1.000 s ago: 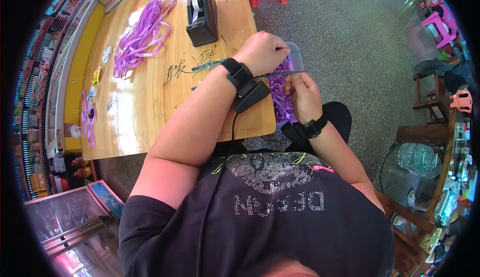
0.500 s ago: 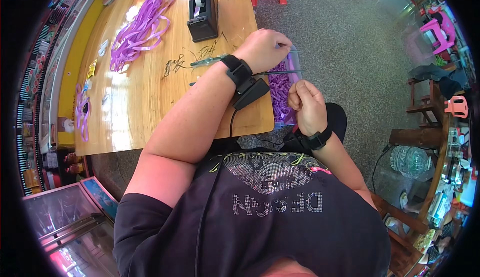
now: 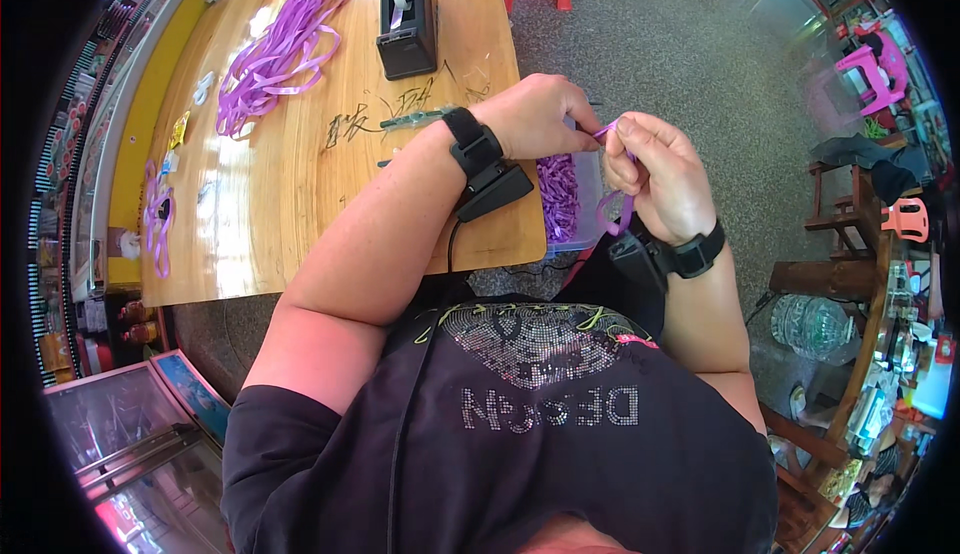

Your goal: Assemble small purple plastic components and ribbons by hand at a workbench.

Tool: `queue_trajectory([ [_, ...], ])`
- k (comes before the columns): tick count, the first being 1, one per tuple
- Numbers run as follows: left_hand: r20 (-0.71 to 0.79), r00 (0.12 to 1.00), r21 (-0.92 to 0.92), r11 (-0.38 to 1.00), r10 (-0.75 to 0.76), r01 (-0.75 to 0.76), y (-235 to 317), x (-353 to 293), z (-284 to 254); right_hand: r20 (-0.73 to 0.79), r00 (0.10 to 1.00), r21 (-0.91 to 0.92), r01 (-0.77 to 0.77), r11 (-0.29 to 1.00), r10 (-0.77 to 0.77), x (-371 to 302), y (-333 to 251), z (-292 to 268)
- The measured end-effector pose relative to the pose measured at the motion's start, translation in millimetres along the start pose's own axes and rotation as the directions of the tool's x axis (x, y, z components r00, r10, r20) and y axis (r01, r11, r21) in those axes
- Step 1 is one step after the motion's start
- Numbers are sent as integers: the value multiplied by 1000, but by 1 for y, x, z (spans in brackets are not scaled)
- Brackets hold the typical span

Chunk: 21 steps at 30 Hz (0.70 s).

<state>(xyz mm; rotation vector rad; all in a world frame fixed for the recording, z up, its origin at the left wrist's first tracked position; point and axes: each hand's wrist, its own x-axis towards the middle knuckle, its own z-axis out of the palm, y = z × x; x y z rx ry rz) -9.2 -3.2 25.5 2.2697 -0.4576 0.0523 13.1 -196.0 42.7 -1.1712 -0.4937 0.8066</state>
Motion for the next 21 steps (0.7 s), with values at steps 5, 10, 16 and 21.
queue_trajectory([
  [5,-77,987,-208,970,-143,124,-5,2,4,-50,957,69,288,955,-285,12,-36,-7],
  [10,-204,930,-346,911,-307,225,-1,4,-6,-501,831,142,355,924,-242,30,-35,-45],
  [16,-273,902,-488,856,-334,169,-17,8,1,-276,929,-349,140,927,-245,34,31,-46],
  [21,-233,921,-514,843,-313,156,-16,7,-4,-194,945,-433,159,887,-264,47,38,-23],
])
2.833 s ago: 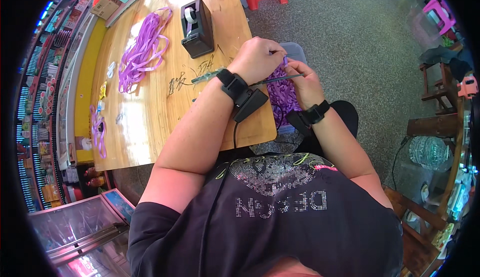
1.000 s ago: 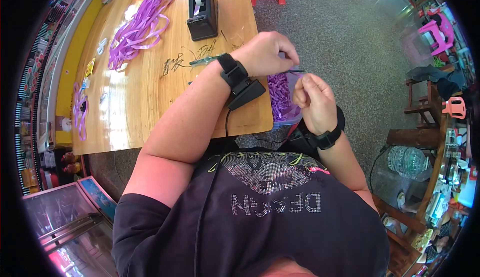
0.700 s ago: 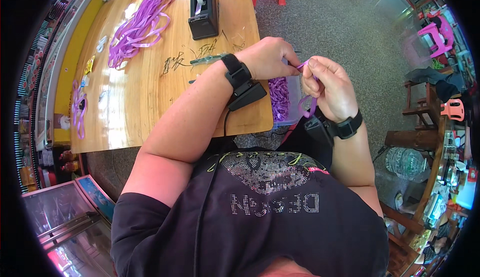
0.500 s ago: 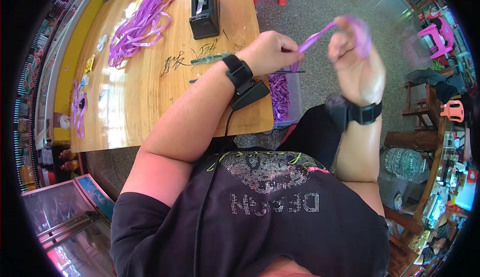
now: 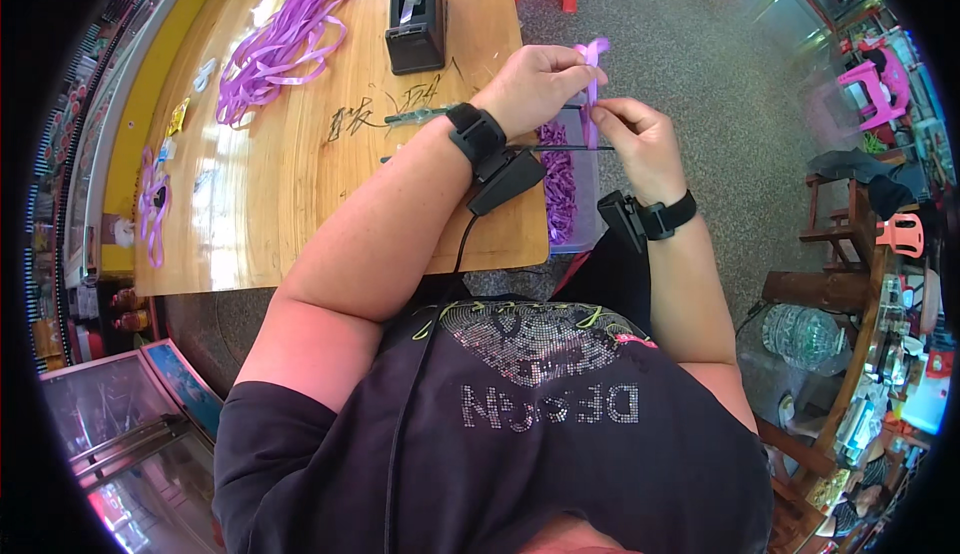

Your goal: Assemble small purple plastic components and ribbons by hand at a workbench.

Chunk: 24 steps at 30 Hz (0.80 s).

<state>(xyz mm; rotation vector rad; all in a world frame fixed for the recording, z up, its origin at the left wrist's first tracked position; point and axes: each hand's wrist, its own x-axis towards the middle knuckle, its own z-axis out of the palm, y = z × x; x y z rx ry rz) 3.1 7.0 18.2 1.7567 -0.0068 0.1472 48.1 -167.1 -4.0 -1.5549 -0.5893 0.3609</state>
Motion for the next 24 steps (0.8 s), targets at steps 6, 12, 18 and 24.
queue_trajectory([
  [6,16,1000,-137,990,16,-13,2,-1,4,65,997,5,-49,999,48,6,1,2],
  [12,-90,996,21,1000,-6,8,-4,0,2,-59,998,156,-28,987,38,9,2,3],
  [18,95,995,329,944,-11,-21,6,-6,5,-63,998,176,-15,984,26,12,1,-2],
  [24,39,999,297,955,1,-12,4,-6,5,-124,992,198,9,980,16,17,-7,-3],
])
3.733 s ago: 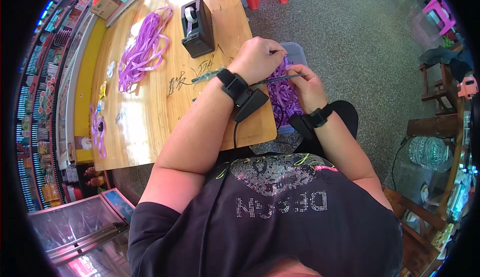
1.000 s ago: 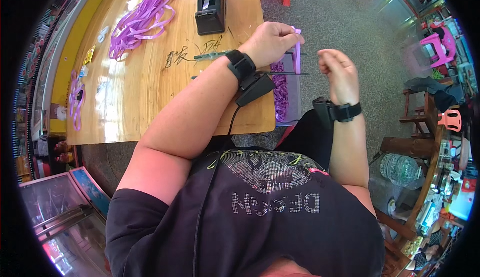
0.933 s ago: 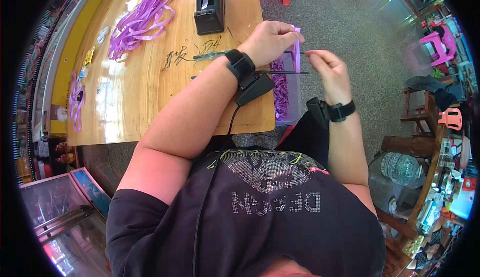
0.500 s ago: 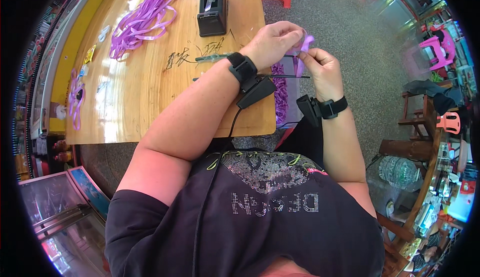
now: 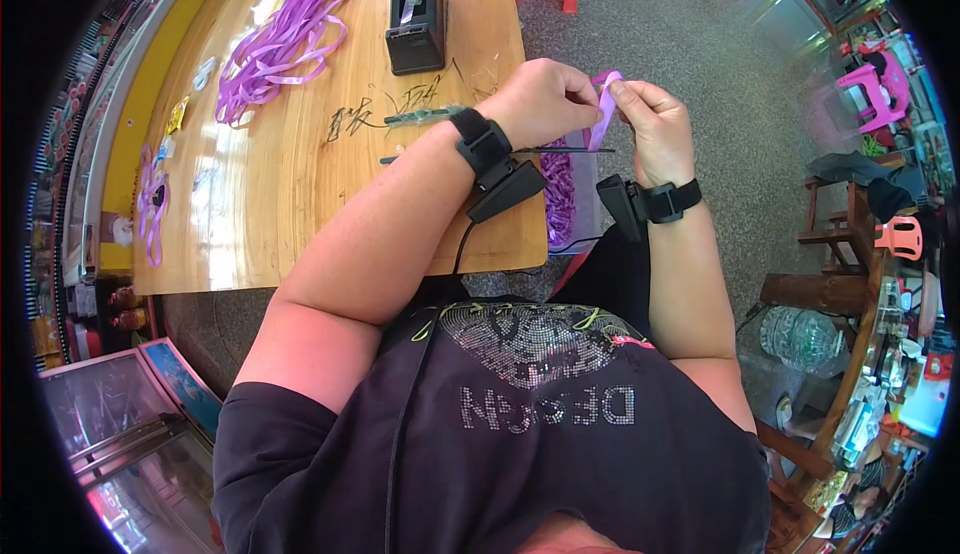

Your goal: Assemble small purple plastic components and ribbons by hand at a workbench.

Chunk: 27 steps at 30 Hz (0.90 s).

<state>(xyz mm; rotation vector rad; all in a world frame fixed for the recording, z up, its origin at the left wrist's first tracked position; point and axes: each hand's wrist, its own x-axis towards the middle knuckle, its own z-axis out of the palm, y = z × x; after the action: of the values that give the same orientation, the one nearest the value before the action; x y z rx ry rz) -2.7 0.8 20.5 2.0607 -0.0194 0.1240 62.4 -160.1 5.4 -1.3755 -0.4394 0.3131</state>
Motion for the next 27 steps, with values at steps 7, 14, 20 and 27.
queue_trajectory([
  [7,105,994,-236,971,-9,34,2,0,-2,76,993,121,-103,987,95,10,2,1],
  [14,40,999,-282,960,8,4,1,1,2,93,993,73,-82,994,75,15,2,-1],
  [20,-68,996,-312,950,-55,31,-1,3,5,68,993,-148,-87,985,98,-1,4,-18],
  [27,-142,989,-384,923,-48,-10,1,4,8,178,983,-179,-14,984,47,-18,6,-4],
])
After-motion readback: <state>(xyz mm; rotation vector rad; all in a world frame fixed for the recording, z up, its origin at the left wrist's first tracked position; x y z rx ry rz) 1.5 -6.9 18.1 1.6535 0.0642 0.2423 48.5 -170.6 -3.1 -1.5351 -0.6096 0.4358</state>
